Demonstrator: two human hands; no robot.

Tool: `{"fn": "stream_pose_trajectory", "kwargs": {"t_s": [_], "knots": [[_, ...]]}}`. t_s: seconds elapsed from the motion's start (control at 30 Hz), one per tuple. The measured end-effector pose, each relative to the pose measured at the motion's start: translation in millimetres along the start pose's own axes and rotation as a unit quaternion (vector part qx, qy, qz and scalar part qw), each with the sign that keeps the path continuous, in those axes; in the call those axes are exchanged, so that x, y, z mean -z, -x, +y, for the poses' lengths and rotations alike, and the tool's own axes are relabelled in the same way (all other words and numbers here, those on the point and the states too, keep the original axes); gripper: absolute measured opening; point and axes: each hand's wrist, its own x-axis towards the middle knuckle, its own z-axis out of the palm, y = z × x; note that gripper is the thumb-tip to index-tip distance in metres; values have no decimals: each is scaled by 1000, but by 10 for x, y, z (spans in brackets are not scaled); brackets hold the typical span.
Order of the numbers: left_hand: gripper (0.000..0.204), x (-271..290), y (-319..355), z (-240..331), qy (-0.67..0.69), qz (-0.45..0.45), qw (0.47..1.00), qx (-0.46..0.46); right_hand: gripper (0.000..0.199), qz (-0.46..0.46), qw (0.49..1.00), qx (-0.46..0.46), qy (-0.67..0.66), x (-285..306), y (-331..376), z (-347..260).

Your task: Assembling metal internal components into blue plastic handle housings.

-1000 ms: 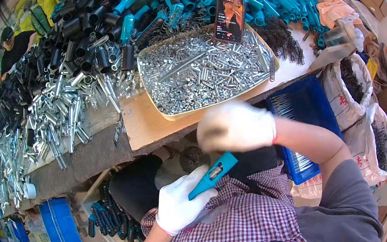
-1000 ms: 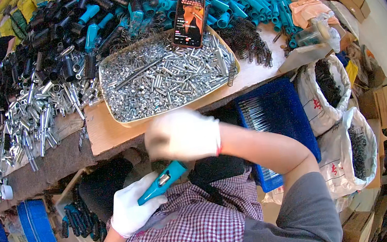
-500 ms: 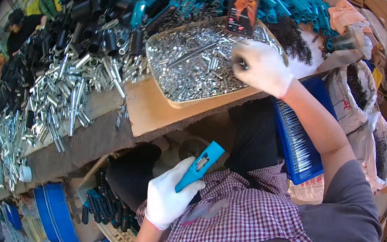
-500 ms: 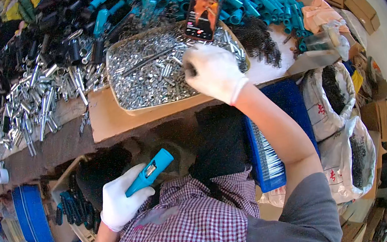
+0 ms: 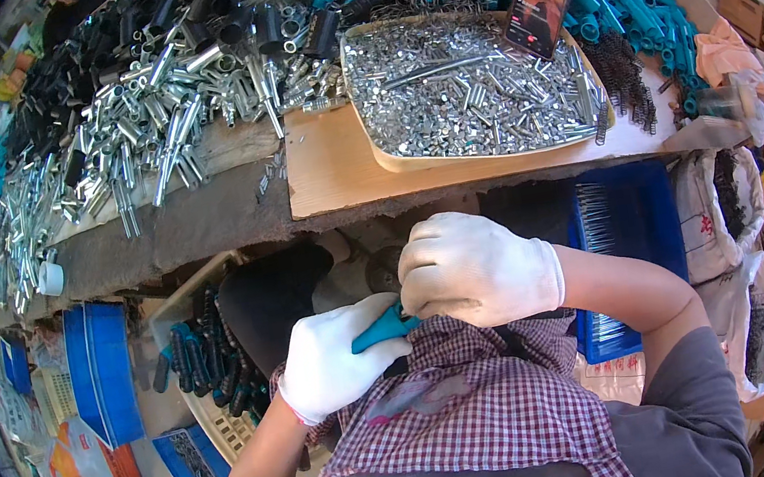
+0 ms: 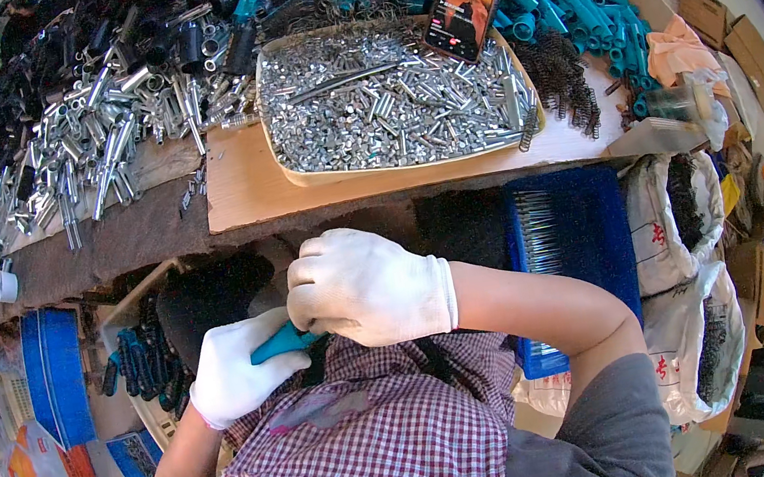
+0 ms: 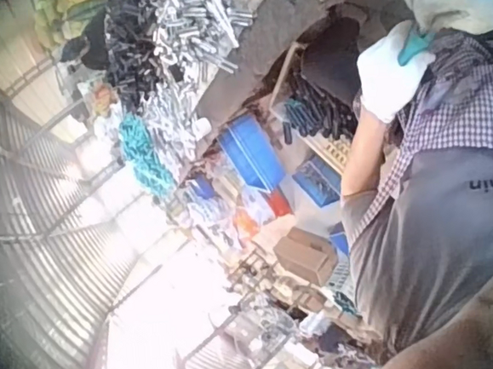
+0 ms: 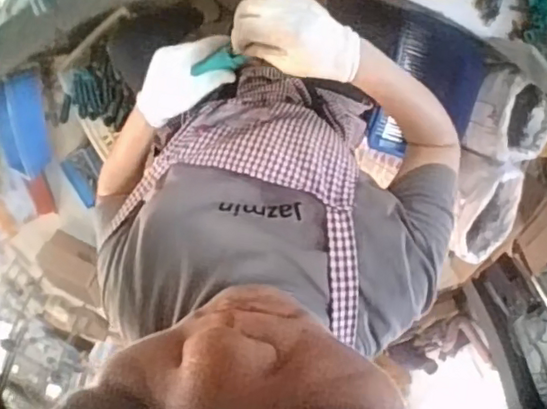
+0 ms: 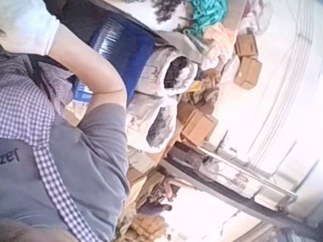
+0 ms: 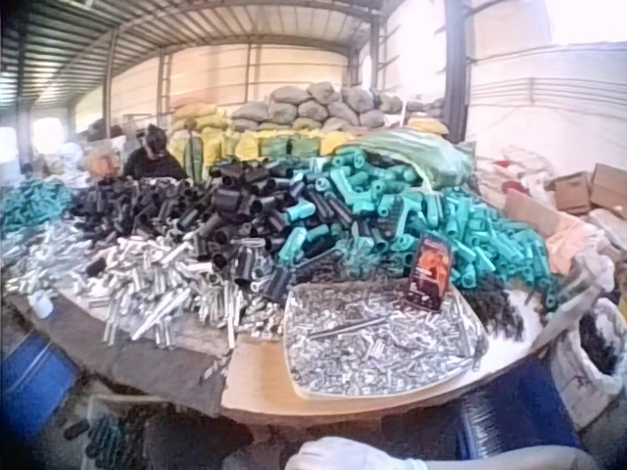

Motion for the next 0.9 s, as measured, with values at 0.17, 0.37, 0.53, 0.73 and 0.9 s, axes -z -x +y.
{"fn": "stream_pose_trajectory", "kwargs": {"t_s": [0.17, 0.37, 0.53, 0.73, 0.9], "knots": [[43, 6, -22, -19, -5, -13, 1000, -4, 12, -52, 998, 10, 17, -29, -52, 2], [39, -90, -55, -81, -33, -12, 999, -14, 14, -148, 938, -92, 300, -233, -190, -502], [36, -94, -38, -11, -70, -8, 997, -24, 24, -239, 947, -213, 20, 46, -296, -150], [44, 24, 0, 122, -72, -21, 997, -11, 49, -365, 851, -302, -226, 29, -194, 288], [46, 49, 51, 140, -101, -26, 994, -26, 49, -298, 886, -274, -227, -90, -31, 201]]}}
